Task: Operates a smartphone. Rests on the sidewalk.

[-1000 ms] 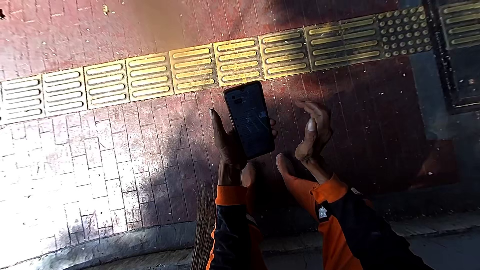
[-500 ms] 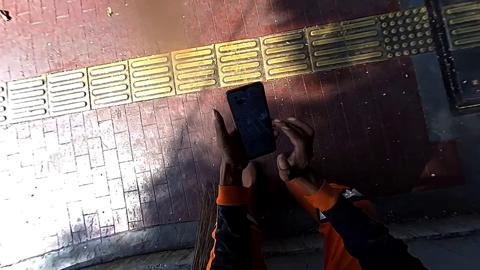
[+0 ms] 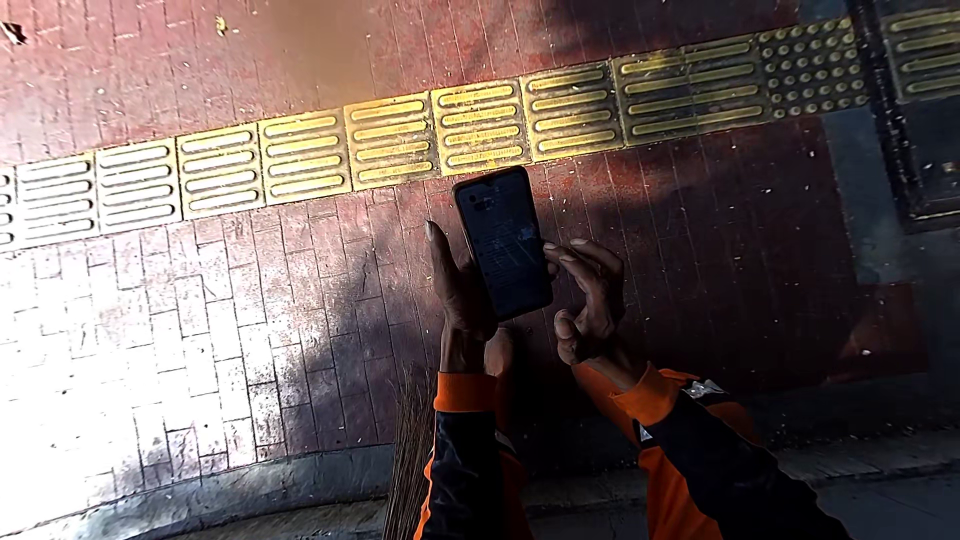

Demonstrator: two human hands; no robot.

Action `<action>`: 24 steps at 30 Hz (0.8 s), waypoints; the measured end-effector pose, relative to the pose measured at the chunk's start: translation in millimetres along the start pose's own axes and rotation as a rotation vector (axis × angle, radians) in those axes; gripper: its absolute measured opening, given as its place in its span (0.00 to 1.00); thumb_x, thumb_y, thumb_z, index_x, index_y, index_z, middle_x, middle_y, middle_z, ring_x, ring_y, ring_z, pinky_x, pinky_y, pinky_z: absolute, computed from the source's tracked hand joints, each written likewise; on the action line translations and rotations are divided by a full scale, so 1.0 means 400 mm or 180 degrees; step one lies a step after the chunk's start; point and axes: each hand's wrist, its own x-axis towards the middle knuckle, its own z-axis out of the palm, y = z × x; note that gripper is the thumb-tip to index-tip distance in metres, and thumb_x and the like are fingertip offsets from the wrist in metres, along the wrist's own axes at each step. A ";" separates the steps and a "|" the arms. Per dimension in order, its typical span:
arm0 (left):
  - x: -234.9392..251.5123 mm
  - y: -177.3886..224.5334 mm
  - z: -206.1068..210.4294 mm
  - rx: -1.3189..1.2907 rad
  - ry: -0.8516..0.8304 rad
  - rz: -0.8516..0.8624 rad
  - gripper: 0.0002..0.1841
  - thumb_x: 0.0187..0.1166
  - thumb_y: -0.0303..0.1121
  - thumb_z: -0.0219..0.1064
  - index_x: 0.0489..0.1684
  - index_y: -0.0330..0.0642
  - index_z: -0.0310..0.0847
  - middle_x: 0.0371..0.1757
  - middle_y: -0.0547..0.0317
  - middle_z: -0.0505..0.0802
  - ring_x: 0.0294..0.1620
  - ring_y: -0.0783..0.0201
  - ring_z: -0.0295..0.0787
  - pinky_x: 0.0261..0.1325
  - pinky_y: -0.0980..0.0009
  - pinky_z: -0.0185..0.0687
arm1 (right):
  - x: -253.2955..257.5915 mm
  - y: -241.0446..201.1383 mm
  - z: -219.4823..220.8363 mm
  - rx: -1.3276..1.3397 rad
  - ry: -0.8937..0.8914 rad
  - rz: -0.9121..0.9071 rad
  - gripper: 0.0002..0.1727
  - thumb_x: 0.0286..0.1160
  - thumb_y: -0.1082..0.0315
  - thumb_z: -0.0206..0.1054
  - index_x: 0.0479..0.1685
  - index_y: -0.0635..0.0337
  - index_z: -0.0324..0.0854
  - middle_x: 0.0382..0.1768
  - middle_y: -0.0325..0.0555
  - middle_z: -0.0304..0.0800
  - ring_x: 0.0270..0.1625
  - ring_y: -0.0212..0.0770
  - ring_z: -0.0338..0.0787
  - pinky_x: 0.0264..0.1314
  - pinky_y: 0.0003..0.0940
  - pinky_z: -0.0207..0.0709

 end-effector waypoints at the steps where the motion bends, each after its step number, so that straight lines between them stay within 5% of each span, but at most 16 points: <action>1: 0.000 0.000 -0.001 0.0011 -0.0002 -0.0010 0.51 0.66 0.87 0.34 0.66 0.57 0.84 0.52 0.55 0.96 0.50 0.59 0.96 0.48 0.56 0.93 | 0.001 0.000 0.000 -0.0004 -0.0003 0.0004 0.39 0.87 0.32 0.40 0.77 0.54 0.71 0.72 0.48 0.82 0.79 0.49 0.75 0.77 0.42 0.73; 24: 0.001 -0.001 0.008 0.0133 0.0302 -0.0001 0.51 0.63 0.88 0.35 0.63 0.59 0.85 0.50 0.58 0.96 0.48 0.62 0.96 0.45 0.59 0.93 | 0.002 0.000 0.000 0.0020 -0.0049 -0.0033 0.39 0.87 0.33 0.39 0.76 0.55 0.72 0.69 0.50 0.85 0.76 0.49 0.78 0.75 0.43 0.74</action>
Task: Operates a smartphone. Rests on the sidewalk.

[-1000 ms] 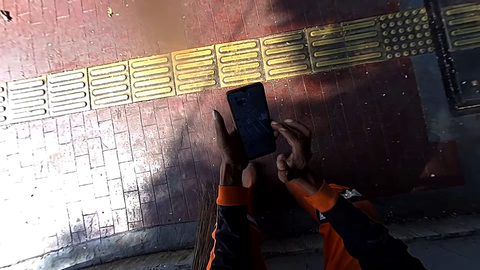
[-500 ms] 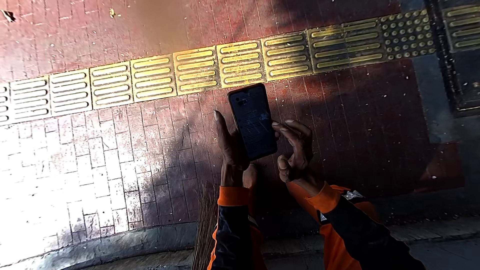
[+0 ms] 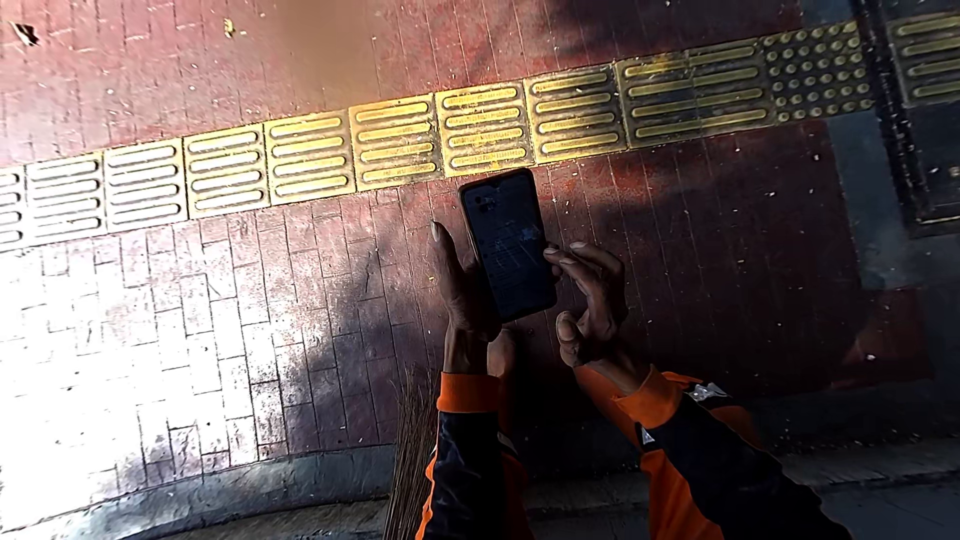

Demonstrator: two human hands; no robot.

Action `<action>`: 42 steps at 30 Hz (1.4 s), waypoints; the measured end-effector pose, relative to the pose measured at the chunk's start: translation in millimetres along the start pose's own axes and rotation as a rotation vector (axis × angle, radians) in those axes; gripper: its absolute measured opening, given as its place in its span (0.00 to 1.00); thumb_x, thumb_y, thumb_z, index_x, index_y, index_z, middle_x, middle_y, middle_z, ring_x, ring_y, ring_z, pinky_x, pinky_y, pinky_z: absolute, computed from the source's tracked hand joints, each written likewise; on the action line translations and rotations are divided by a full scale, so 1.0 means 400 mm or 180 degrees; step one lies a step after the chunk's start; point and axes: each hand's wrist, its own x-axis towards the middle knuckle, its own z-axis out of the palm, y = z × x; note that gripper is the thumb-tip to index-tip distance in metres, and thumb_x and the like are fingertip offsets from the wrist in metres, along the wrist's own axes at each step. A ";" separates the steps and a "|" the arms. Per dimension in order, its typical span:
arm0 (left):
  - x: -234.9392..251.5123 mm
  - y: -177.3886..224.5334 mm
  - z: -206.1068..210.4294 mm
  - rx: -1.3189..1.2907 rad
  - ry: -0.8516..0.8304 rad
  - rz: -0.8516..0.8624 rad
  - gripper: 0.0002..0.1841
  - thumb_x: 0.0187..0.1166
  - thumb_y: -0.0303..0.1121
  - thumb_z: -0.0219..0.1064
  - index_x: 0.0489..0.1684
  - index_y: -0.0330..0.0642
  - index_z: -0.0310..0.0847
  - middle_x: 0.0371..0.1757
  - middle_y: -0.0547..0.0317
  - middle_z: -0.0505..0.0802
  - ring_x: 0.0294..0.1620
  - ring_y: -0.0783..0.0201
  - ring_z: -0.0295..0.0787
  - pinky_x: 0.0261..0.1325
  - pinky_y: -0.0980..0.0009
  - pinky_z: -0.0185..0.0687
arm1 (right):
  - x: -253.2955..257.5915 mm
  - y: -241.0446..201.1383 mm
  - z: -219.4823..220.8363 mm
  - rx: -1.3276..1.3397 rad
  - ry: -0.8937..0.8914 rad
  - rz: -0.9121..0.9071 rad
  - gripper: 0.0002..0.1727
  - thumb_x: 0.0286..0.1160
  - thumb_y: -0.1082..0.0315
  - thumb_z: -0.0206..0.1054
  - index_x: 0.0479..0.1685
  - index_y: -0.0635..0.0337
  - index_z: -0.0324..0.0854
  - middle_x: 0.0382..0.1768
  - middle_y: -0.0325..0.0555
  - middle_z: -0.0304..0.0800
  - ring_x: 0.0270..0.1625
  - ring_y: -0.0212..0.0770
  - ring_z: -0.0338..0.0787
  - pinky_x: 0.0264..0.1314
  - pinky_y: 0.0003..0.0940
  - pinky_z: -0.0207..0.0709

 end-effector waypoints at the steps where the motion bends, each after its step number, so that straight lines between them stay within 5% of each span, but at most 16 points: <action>1: 0.000 0.000 -0.001 -0.0006 -0.0024 -0.0010 0.51 0.63 0.88 0.35 0.64 0.59 0.84 0.50 0.58 0.96 0.48 0.62 0.96 0.46 0.58 0.93 | 0.000 -0.001 0.000 0.0004 -0.0007 -0.0001 0.39 0.87 0.33 0.39 0.75 0.55 0.72 0.69 0.50 0.85 0.76 0.49 0.78 0.75 0.43 0.74; 42: 0.001 0.000 -0.001 0.0017 0.0004 -0.0027 0.52 0.64 0.88 0.33 0.64 0.58 0.85 0.50 0.56 0.96 0.49 0.60 0.96 0.47 0.57 0.93 | -0.002 -0.004 0.005 -0.0051 0.0072 -0.0120 0.38 0.88 0.34 0.38 0.72 0.57 0.74 0.67 0.50 0.86 0.75 0.48 0.78 0.74 0.42 0.75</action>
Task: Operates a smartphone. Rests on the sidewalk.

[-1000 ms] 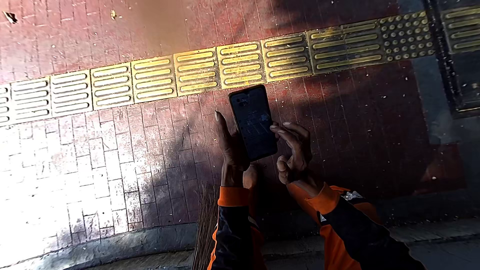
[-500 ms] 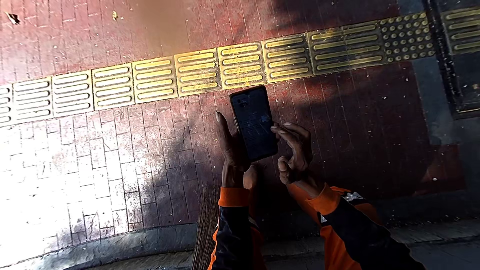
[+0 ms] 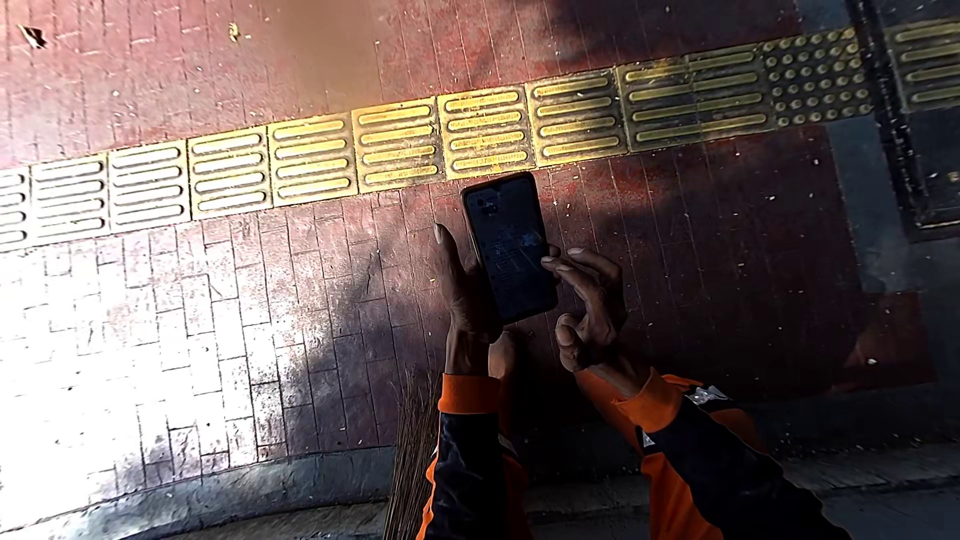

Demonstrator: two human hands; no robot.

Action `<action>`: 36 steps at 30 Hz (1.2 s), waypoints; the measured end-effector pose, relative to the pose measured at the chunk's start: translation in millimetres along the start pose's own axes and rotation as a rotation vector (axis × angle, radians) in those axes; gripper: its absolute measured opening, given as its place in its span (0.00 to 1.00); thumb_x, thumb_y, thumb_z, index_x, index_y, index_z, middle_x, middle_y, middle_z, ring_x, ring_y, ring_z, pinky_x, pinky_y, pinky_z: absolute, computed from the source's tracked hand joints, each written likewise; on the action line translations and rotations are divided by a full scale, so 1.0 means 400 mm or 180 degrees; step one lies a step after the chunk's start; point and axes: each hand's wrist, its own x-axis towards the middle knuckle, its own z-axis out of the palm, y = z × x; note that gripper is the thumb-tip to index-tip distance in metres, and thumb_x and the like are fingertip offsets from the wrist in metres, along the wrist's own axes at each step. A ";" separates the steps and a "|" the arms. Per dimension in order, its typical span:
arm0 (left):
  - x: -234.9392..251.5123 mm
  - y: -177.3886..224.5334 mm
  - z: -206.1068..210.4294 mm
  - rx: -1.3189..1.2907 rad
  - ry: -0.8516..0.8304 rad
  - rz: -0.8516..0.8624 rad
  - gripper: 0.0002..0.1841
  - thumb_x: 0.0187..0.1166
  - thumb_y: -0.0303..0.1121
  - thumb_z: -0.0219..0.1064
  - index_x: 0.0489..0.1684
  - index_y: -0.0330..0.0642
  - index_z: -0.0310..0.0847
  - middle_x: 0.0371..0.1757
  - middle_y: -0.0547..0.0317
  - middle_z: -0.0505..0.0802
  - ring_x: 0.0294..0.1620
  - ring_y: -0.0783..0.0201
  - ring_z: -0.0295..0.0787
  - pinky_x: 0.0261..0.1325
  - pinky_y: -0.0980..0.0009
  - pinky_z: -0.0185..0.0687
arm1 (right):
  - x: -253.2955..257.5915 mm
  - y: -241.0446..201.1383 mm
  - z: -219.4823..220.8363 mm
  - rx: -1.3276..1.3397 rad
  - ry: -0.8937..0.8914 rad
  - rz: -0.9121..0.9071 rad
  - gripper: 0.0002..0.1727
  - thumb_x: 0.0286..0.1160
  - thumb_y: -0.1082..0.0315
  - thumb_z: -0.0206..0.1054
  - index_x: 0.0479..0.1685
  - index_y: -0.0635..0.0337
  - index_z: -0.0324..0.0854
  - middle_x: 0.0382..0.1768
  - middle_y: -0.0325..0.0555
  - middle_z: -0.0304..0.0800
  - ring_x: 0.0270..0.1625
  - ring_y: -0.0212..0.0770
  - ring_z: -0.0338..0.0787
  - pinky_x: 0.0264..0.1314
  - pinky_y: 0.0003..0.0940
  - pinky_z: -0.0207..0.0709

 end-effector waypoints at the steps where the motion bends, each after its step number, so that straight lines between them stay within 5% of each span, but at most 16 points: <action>1: 0.000 0.000 -0.002 -0.0001 -0.0014 0.0003 0.52 0.64 0.88 0.33 0.64 0.58 0.84 0.51 0.56 0.96 0.49 0.60 0.96 0.47 0.56 0.93 | 0.000 -0.001 0.000 -0.0001 0.0001 -0.0003 0.38 0.88 0.34 0.39 0.72 0.57 0.74 0.67 0.50 0.86 0.75 0.48 0.78 0.74 0.42 0.75; 11: -0.002 0.004 0.001 -0.0034 -0.0133 -0.0065 0.54 0.63 0.88 0.32 0.66 0.57 0.83 0.51 0.53 0.96 0.49 0.58 0.96 0.47 0.56 0.93 | -0.008 -0.008 0.001 0.0114 -0.0053 0.0014 0.38 0.88 0.35 0.40 0.71 0.57 0.76 0.70 0.55 0.78 0.75 0.47 0.77 0.72 0.39 0.77; 36: -0.001 0.002 -0.001 -0.0073 -0.0146 -0.0077 0.53 0.64 0.88 0.32 0.66 0.56 0.84 0.52 0.53 0.96 0.49 0.57 0.96 0.47 0.56 0.93 | -0.008 -0.005 0.001 0.0097 -0.0009 0.0002 0.37 0.88 0.35 0.40 0.69 0.57 0.77 0.69 0.55 0.81 0.74 0.48 0.79 0.70 0.40 0.79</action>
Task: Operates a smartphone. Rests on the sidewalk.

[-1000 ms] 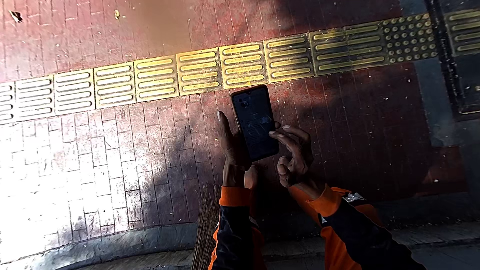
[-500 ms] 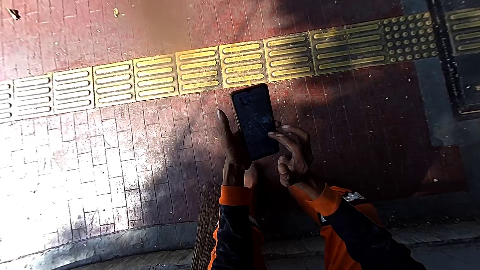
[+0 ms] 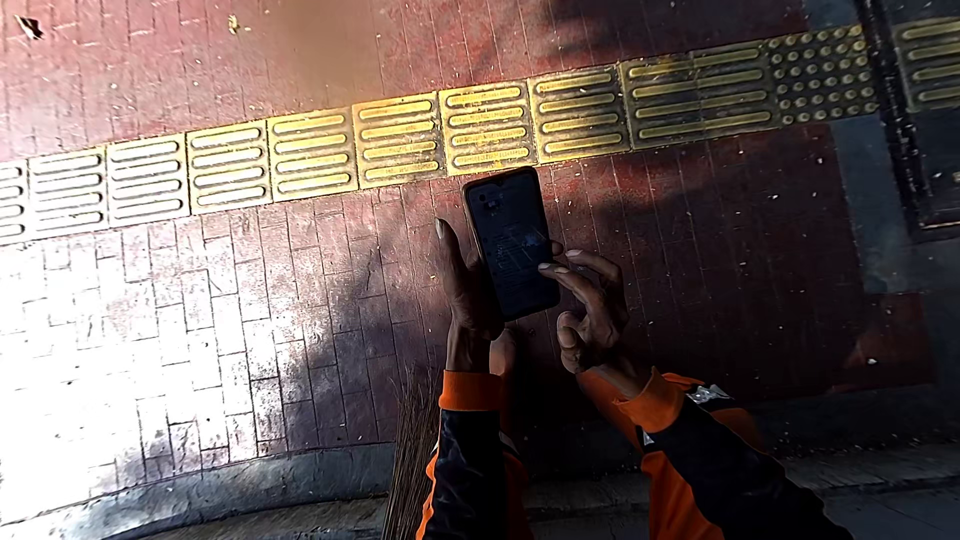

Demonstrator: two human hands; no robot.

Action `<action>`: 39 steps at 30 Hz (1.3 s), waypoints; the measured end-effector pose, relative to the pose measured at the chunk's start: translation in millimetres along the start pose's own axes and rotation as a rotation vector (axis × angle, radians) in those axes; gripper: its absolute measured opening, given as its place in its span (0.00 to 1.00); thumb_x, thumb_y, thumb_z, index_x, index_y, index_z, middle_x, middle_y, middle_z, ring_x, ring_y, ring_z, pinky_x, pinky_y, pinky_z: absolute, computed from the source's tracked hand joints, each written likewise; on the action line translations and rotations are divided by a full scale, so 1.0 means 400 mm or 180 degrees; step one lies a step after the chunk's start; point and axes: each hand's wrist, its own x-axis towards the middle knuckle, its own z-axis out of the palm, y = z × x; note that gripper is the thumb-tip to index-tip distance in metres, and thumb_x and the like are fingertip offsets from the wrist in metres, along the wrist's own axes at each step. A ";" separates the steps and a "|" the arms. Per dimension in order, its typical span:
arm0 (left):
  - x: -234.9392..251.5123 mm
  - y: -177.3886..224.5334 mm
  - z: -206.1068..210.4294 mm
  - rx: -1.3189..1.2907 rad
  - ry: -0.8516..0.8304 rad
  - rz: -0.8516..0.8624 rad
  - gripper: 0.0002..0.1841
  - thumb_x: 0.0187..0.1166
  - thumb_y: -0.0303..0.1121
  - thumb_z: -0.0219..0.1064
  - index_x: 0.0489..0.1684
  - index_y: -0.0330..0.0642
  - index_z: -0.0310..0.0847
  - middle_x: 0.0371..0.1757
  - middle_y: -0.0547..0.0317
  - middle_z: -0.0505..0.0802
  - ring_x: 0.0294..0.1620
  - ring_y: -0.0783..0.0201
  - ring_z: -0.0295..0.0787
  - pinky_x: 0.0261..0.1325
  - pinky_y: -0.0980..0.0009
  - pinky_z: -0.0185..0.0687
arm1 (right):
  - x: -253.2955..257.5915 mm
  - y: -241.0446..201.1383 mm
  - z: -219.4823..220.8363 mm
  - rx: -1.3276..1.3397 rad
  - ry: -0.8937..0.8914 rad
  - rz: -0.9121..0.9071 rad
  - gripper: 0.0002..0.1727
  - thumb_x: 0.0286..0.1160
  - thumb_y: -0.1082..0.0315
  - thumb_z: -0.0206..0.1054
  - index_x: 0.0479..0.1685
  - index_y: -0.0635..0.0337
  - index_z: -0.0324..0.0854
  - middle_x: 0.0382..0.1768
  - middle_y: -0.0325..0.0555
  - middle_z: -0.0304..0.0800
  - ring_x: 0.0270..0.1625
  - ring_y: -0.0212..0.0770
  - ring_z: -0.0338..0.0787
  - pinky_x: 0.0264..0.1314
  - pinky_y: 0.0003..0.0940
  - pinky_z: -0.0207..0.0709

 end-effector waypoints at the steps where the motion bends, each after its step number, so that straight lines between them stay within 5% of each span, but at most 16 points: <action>1: 0.000 -0.001 -0.001 0.0007 -0.0018 0.0012 0.53 0.65 0.88 0.31 0.65 0.57 0.84 0.52 0.54 0.96 0.50 0.58 0.96 0.47 0.56 0.93 | 0.000 0.000 -0.001 -0.0024 -0.0004 0.0004 0.37 0.88 0.35 0.40 0.69 0.57 0.77 0.69 0.54 0.82 0.75 0.48 0.79 0.71 0.41 0.78; 32: 0.001 -0.001 -0.004 0.0032 -0.0111 0.0070 0.52 0.63 0.88 0.35 0.66 0.58 0.83 0.52 0.53 0.96 0.49 0.57 0.96 0.46 0.56 0.93 | 0.001 0.001 -0.004 -0.0064 0.0051 0.0033 0.35 0.90 0.37 0.39 0.66 0.57 0.78 0.59 0.50 0.92 0.73 0.49 0.81 0.74 0.41 0.74; 39: 0.000 0.001 -0.002 -0.0002 -0.0087 0.0038 0.53 0.62 0.89 0.35 0.68 0.58 0.82 0.53 0.53 0.96 0.49 0.57 0.96 0.46 0.56 0.93 | -0.001 0.000 0.000 0.0037 0.0050 0.0072 0.35 0.89 0.37 0.40 0.68 0.55 0.78 0.64 0.52 0.88 0.75 0.50 0.79 0.73 0.43 0.76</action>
